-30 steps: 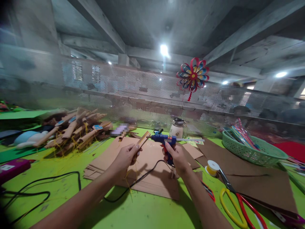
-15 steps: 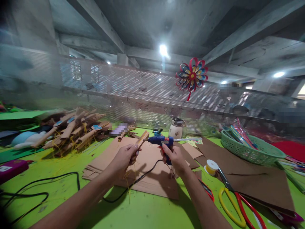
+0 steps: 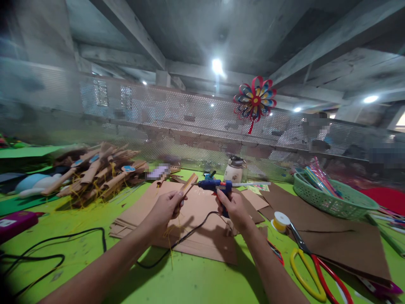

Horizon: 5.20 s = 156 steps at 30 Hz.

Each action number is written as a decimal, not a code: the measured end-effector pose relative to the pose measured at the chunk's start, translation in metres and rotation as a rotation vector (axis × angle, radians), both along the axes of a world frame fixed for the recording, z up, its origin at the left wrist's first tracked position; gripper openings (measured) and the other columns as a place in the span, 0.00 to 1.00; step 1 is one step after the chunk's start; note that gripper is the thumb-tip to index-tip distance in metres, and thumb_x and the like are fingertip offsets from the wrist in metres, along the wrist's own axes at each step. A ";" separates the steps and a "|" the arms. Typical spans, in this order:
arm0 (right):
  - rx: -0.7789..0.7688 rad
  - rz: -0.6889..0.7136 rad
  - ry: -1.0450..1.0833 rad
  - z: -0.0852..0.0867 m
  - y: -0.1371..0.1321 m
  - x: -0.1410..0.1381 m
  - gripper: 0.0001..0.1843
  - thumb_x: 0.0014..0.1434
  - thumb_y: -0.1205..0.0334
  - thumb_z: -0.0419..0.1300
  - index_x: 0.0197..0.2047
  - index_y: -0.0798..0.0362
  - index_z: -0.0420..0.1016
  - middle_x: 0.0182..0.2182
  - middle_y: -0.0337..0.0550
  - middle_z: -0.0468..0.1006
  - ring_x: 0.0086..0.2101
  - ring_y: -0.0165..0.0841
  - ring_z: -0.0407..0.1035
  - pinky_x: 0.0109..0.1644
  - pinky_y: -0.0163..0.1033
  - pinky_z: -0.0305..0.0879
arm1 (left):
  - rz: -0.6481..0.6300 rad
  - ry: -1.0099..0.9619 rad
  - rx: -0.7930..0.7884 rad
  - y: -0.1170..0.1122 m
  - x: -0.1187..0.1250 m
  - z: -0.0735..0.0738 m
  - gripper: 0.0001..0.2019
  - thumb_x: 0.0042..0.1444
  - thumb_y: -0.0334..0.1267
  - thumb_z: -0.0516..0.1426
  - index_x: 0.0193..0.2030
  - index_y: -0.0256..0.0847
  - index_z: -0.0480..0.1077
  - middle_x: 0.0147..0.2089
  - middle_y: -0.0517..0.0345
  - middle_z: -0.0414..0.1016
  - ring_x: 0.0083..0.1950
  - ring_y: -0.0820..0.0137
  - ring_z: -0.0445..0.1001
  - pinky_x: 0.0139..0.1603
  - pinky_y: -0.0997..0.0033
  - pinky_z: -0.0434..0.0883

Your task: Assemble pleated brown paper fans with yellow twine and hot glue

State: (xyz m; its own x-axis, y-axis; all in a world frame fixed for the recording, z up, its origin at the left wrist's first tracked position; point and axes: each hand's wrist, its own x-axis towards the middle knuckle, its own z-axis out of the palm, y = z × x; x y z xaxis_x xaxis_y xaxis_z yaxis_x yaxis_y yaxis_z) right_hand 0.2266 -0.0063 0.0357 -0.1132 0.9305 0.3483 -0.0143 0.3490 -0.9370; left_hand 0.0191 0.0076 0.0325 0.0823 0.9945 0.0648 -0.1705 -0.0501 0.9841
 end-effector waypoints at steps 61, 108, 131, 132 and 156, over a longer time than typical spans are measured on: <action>-0.049 -0.012 -0.033 -0.002 -0.002 -0.006 0.22 0.53 0.43 0.61 0.29 0.57 0.69 0.20 0.37 0.63 0.19 0.26 0.58 0.22 0.34 0.57 | 0.009 -0.009 -0.023 -0.002 -0.001 0.003 0.07 0.47 0.36 0.54 0.25 0.34 0.66 0.19 0.66 0.59 0.15 0.83 0.51 0.17 0.80 0.46; -0.043 0.034 -0.150 -0.001 -0.005 -0.010 0.24 0.55 0.42 0.57 0.29 0.58 0.69 0.18 0.36 0.62 0.18 0.26 0.59 0.21 0.33 0.55 | -0.046 -0.048 -0.059 -0.003 -0.002 0.003 0.07 0.46 0.38 0.54 0.27 0.34 0.66 0.19 0.67 0.56 0.18 0.82 0.49 0.19 0.80 0.45; -0.032 0.021 -0.091 -0.001 -0.002 -0.002 0.22 0.55 0.44 0.58 0.32 0.59 0.69 0.20 0.35 0.61 0.20 0.26 0.58 0.23 0.34 0.56 | -0.068 -0.062 -0.052 -0.002 -0.001 0.004 0.06 0.45 0.35 0.52 0.28 0.33 0.65 0.21 0.66 0.57 0.18 0.82 0.50 0.19 0.80 0.45; -0.034 0.028 -0.114 0.000 -0.003 -0.003 0.23 0.55 0.44 0.58 0.31 0.59 0.69 0.20 0.35 0.61 0.20 0.26 0.58 0.23 0.34 0.56 | -0.072 -0.062 -0.055 -0.002 -0.001 0.004 0.06 0.45 0.35 0.52 0.28 0.33 0.65 0.21 0.66 0.57 0.18 0.82 0.50 0.19 0.80 0.45; 0.027 -0.309 -0.234 -0.028 0.025 0.018 0.26 0.58 0.42 0.53 0.31 0.60 0.74 0.18 0.42 0.70 0.19 0.29 0.63 0.22 0.33 0.57 | -0.078 -0.100 -0.016 -0.001 -0.004 0.005 0.09 0.43 0.38 0.55 0.28 0.33 0.66 0.21 0.65 0.59 0.18 0.83 0.51 0.18 0.81 0.44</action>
State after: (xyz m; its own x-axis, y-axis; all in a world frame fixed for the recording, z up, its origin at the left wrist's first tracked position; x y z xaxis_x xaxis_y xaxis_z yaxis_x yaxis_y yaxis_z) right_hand 0.2446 0.0190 0.0073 0.0919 0.9240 0.3711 0.3089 0.3278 -0.8928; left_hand 0.0154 0.0062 0.0373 0.1535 0.9863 0.0612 -0.2702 -0.0177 0.9626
